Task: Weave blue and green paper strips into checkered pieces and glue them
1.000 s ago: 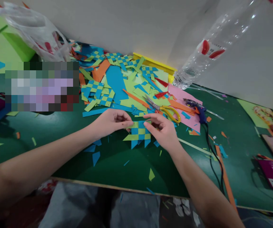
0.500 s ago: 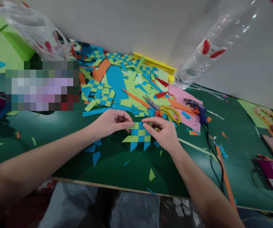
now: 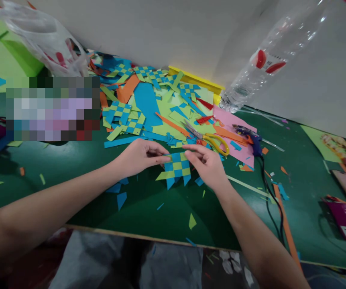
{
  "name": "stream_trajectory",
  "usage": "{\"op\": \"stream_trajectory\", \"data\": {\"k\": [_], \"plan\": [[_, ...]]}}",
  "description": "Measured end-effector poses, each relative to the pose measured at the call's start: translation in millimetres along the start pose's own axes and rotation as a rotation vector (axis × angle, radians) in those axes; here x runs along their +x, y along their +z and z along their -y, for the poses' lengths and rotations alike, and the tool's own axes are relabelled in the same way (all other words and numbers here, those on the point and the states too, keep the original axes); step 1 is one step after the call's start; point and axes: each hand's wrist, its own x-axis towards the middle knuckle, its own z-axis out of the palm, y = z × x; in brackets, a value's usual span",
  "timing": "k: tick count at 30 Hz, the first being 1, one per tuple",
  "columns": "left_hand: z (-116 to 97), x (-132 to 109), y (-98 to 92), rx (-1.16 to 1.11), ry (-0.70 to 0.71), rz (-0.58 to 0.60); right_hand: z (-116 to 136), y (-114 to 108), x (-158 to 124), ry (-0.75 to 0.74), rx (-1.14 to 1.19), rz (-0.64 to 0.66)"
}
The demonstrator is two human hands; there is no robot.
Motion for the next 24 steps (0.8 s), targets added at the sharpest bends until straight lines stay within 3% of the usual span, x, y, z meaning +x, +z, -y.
{"op": "stream_trajectory", "data": {"k": [4, 9, 18, 24], "plan": [[-2, -1, -1.8, -0.042, -0.026, -0.097, -4, -2, 4, 0.095, 0.117, -0.021], [-6, -2, -2.1, -0.068, -0.045, -0.176, 1, -2, 2, 0.086, 0.163, 0.095], [-5, -1, -2.1, -0.001, -0.053, -0.174, 7, -2, 1, 0.058, 0.106, 0.119], [-6, -2, -2.3, -0.009, -0.052, -0.167, 1, 0, 2, 0.104, 0.176, 0.001]]}}
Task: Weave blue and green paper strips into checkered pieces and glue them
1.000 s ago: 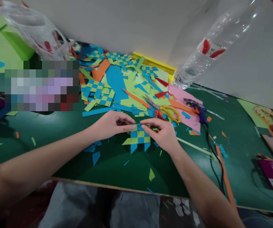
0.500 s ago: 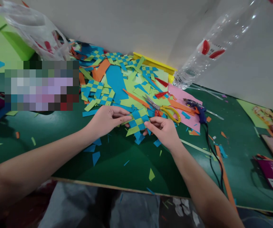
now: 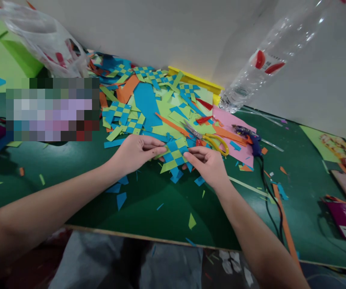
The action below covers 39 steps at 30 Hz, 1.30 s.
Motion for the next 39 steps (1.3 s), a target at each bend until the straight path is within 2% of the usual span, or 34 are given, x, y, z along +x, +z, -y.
{"op": "stream_trajectory", "data": {"k": [18, 25, 32, 39], "plan": [[-6.2, -1.5, -0.7, -0.032, -0.008, -0.022, 1.7, 1.3, -1.6, -0.085, -0.021, 0.026], [-2.9, -1.3, -0.3, -0.062, -0.02, 0.004, -3.0, -0.7, -1.2, -0.119, -0.084, -0.02], [-0.6, -1.4, 1.6, -0.075, 0.001, 0.09, -0.3, -1.8, -3.4, -0.183, -0.07, -0.05], [-1.9, 0.3, 0.6, -0.053, 0.047, 0.068, -1.3, -1.5, -3.6, -0.22, -0.1, -0.022]]}}
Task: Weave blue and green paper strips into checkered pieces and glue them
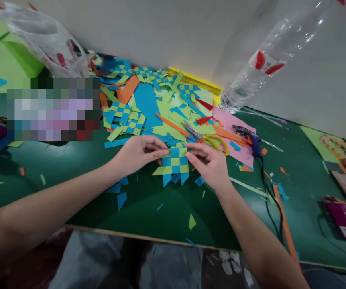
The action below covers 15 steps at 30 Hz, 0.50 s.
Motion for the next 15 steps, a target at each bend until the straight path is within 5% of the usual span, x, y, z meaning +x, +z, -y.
{"op": "stream_trajectory", "data": {"k": [15], "plan": [[3.2, -2.2, 2.8, 0.093, 0.028, 0.042, 2.8, 4.1, -2.3, -0.084, -0.039, 0.013]]}}
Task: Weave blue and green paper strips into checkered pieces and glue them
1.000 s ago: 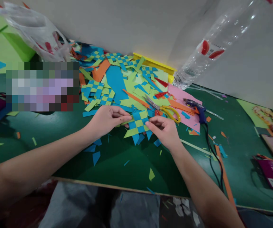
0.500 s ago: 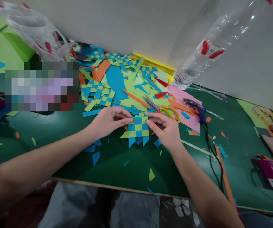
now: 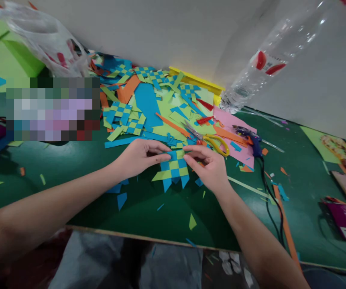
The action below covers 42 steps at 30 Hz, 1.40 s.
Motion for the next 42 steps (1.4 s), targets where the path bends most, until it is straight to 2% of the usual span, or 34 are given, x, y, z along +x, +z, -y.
{"op": "stream_trajectory", "data": {"k": [6, 11, 23, 26, 31, 35, 42], "plan": [[1.9, 0.5, -0.2, 0.014, 0.021, -0.024, 0.2, 0.2, -0.1, -0.006, 0.029, -0.011], [0.9, 0.6, 0.5, 0.01, 0.036, -0.049, -0.5, -0.3, 0.7, 0.012, 0.076, 0.039], [-2.4, -0.1, -1.3, 0.052, 0.081, -0.033, 0.0, 1.3, 0.0, 0.02, 0.111, 0.075], [-2.8, -0.2, -1.2, 0.054, 0.086, -0.046, 1.5, 0.9, -0.3, 0.053, 0.121, 0.077], [-3.9, -1.3, -0.5, 0.072, 0.106, -0.066, 0.1, 0.1, 0.4, 0.187, 0.168, 0.069], [-4.5, -3.3, -0.5, 0.079, 0.131, -0.078, -1.9, -0.1, 1.5, 0.223, 0.09, 0.122], [-3.5, -3.6, 1.0, 0.063, 0.129, -0.035, -1.0, -1.2, 1.2, 0.166, -0.012, 0.154]]}}
